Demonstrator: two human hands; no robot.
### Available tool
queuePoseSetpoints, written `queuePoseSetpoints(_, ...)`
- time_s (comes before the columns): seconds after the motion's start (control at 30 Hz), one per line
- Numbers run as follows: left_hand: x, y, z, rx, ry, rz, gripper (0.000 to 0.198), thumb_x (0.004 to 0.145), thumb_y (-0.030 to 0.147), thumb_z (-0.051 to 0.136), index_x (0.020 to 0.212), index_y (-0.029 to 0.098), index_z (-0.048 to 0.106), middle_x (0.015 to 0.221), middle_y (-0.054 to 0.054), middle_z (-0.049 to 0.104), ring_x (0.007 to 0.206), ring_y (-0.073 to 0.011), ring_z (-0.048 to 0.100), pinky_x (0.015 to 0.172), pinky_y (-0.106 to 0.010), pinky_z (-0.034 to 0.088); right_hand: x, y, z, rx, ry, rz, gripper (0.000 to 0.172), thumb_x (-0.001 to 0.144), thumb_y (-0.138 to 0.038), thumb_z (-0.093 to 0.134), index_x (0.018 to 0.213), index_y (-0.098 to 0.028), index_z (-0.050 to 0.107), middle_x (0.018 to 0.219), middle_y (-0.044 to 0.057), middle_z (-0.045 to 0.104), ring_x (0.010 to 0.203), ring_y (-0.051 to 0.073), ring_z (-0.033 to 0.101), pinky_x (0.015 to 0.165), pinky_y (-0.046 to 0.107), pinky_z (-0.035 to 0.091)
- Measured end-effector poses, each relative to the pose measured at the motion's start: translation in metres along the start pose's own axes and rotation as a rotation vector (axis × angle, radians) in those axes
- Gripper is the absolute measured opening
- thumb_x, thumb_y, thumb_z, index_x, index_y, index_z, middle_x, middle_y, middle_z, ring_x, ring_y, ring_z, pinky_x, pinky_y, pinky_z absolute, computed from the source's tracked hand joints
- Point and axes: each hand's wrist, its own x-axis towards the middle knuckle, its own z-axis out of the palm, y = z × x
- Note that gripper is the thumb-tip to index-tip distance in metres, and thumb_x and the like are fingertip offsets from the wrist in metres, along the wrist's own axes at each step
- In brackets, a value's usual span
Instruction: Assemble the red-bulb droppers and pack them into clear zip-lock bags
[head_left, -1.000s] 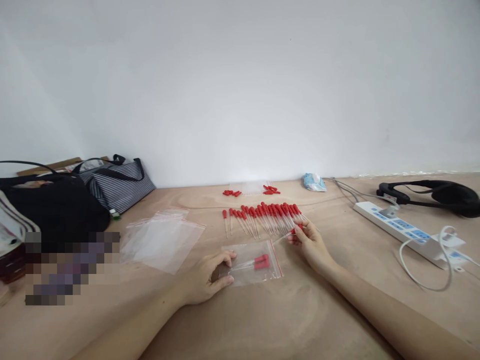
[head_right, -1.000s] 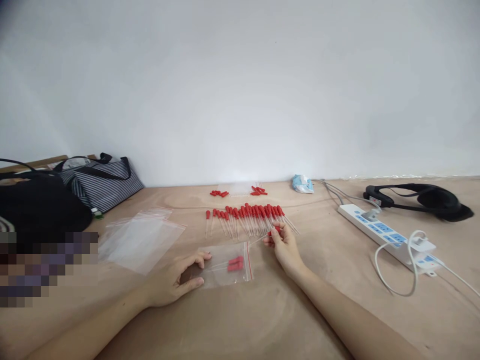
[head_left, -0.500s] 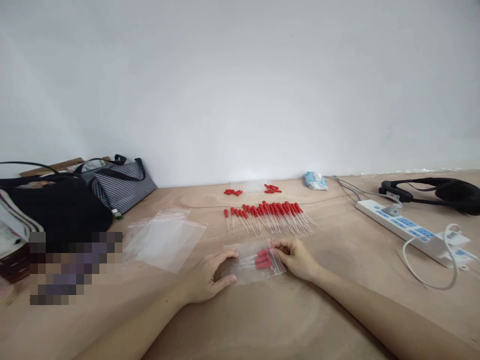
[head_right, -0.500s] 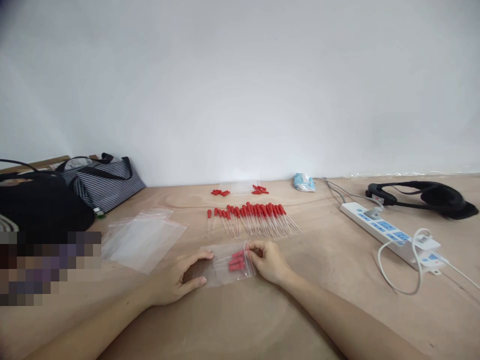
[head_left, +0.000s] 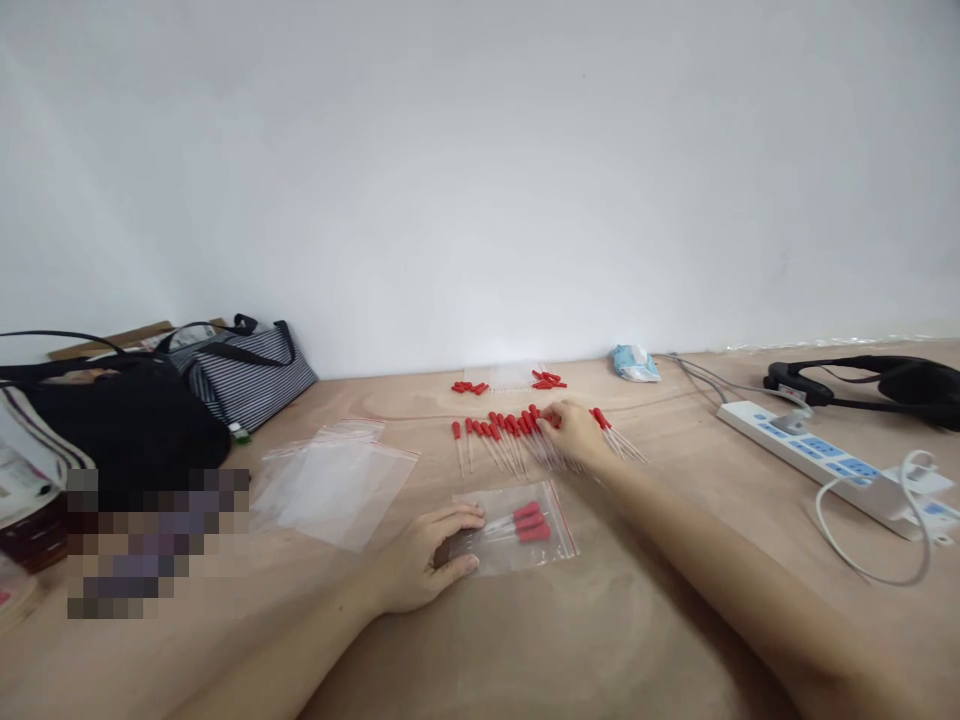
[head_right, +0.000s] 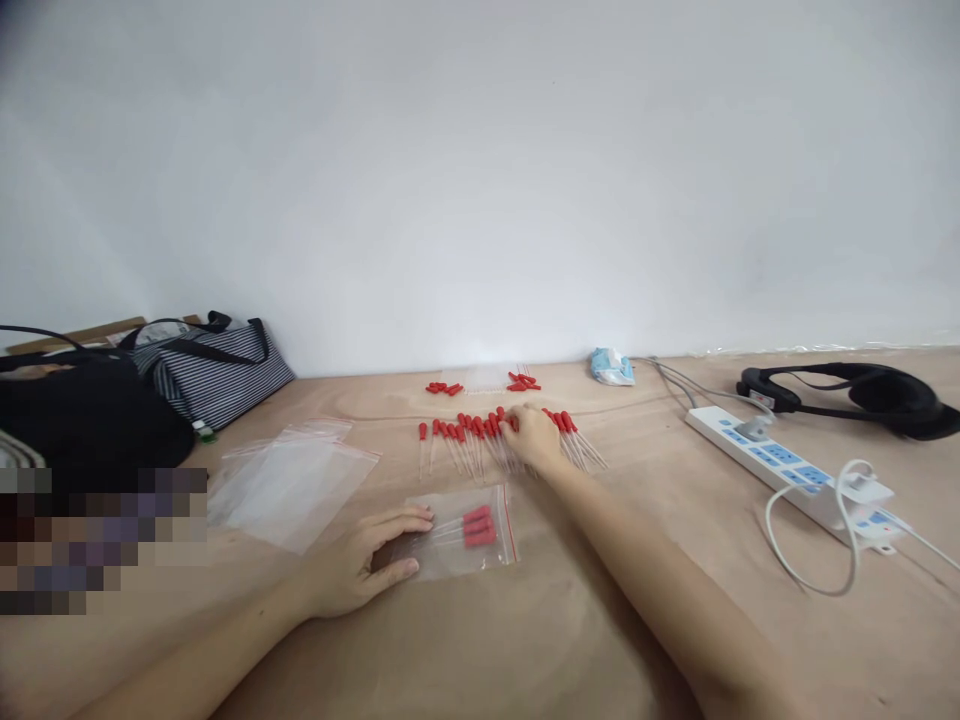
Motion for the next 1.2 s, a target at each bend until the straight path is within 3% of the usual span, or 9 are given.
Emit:
queuePoseSetpoints(0.1, 0.000, 0.000, 0.000, -0.006, -0.002, -0.006, 0.033, 0.081, 0.033, 0.050, 0.113, 0.023, 0.050, 0.121, -0.006, 0.052, 0.115, -0.0213, 0.044, 0.097, -0.038, 0.035, 0.022, -0.009, 0.011, -0.057, 0.037, 0.067, 0.029, 0.079, -0.033, 0.047, 0.100, -0.020, 0.061, 0.108, 0.009, 0.055, 0.094, 0.021, 0.055, 0.077, 0.031, 0.040)
queuePoseSetpoints(0.27, -0.001, 0.000, 0.000, -0.012, 0.002, -0.009, 0.034, 0.081, 0.033, 0.050, 0.113, 0.023, 0.051, 0.121, -0.006, 0.052, 0.115, -0.0218, 0.043, 0.098, -0.039, 0.034, 0.036, -0.013, 0.021, -0.054, 0.026, 0.105, 0.024, 0.077, -0.033, 0.049, 0.084, -0.018, 0.066, 0.110, 0.012, 0.052, 0.097, 0.026, 0.053, 0.079, 0.036, 0.040)
queuePoseSetpoints(0.37, -0.002, -0.001, 0.001, -0.020, -0.003, -0.005, 0.033, 0.081, 0.032, 0.050, 0.113, 0.023, 0.050, 0.121, -0.005, 0.052, 0.115, -0.0213, 0.043, 0.098, -0.039, 0.034, 0.037, -0.012, 0.014, 0.004, 0.029, 0.111, 0.021, 0.074, -0.031, 0.052, 0.081, -0.017, 0.065, 0.109, 0.013, 0.054, 0.095, 0.026, 0.055, 0.078, 0.036, 0.040)
queuePoseSetpoints(0.5, -0.002, -0.001, 0.001, -0.040, 0.004, -0.012, 0.031, 0.081, 0.032, 0.050, 0.110, 0.023, 0.051, 0.121, -0.005, 0.052, 0.114, -0.0216, 0.044, 0.097, -0.038, 0.035, 0.034, 0.000, -0.014, 0.159, 0.031, 0.072, 0.017, 0.077, -0.028, 0.049, 0.080, -0.015, 0.059, 0.089, 0.009, 0.063, 0.082, 0.018, 0.059, 0.072, 0.028, 0.043)
queuePoseSetpoints(0.63, -0.002, 0.000, 0.000, -0.051, 0.009, -0.011, 0.027, 0.081, 0.032, 0.050, 0.106, 0.023, 0.050, 0.120, -0.005, 0.052, 0.113, -0.0216, 0.045, 0.096, -0.038, 0.035, 0.008, 0.026, -0.041, 0.397, 0.081, 0.076, 0.021, 0.085, -0.031, 0.033, 0.085, -0.016, 0.048, 0.076, 0.004, 0.064, 0.057, 0.010, 0.058, 0.053, 0.022, 0.044)
queuePoseSetpoints(0.73, -0.001, 0.002, -0.002, -0.049, 0.001, -0.016, 0.025, 0.082, 0.033, 0.049, 0.105, 0.023, 0.050, 0.120, -0.005, 0.051, 0.113, -0.0217, 0.045, 0.095, -0.038, 0.036, -0.026, 0.043, -0.045, 0.911, 0.183, 0.132, 0.024, 0.079, -0.042, 0.047, 0.076, -0.019, 0.044, 0.065, 0.000, 0.060, 0.048, 0.009, 0.054, 0.045, 0.021, 0.043)
queuePoseSetpoints(0.83, 0.000, 0.003, -0.003, -0.047, -0.010, -0.018, 0.025, 0.082, 0.033, 0.048, 0.105, 0.023, 0.049, 0.120, -0.005, 0.052, 0.114, -0.0219, 0.045, 0.095, -0.038, 0.036, -0.059, 0.050, -0.036, 1.178, 0.167, 0.232, 0.032, 0.068, -0.047, 0.061, 0.072, -0.019, 0.046, 0.061, -0.001, 0.059, 0.048, 0.010, 0.055, 0.044, 0.021, 0.045)
queuePoseSetpoints(0.97, 0.001, 0.003, -0.003, -0.056, 0.003, -0.005, 0.024, 0.081, 0.032, 0.049, 0.104, 0.022, 0.049, 0.119, -0.006, 0.052, 0.114, -0.0224, 0.045, 0.095, -0.038, 0.036, -0.081, 0.046, -0.023, 1.340, 0.155, 0.334, 0.031, 0.063, -0.043, 0.068, 0.070, -0.020, 0.049, 0.065, 0.000, 0.060, 0.054, 0.011, 0.058, 0.050, 0.022, 0.049)
queuePoseSetpoints(1.2, 0.002, 0.002, -0.002, -0.033, 0.003, 0.012, 0.024, 0.081, 0.031, 0.049, 0.104, 0.022, 0.049, 0.119, -0.006, 0.053, 0.114, -0.0213, 0.045, 0.095, -0.036, 0.036, -0.088, 0.027, -0.007, 1.453, 0.037, 0.370, 0.029, 0.063, -0.040, 0.068, 0.069, -0.020, 0.049, 0.068, 0.001, 0.060, 0.062, 0.013, 0.061, 0.058, 0.026, 0.052)
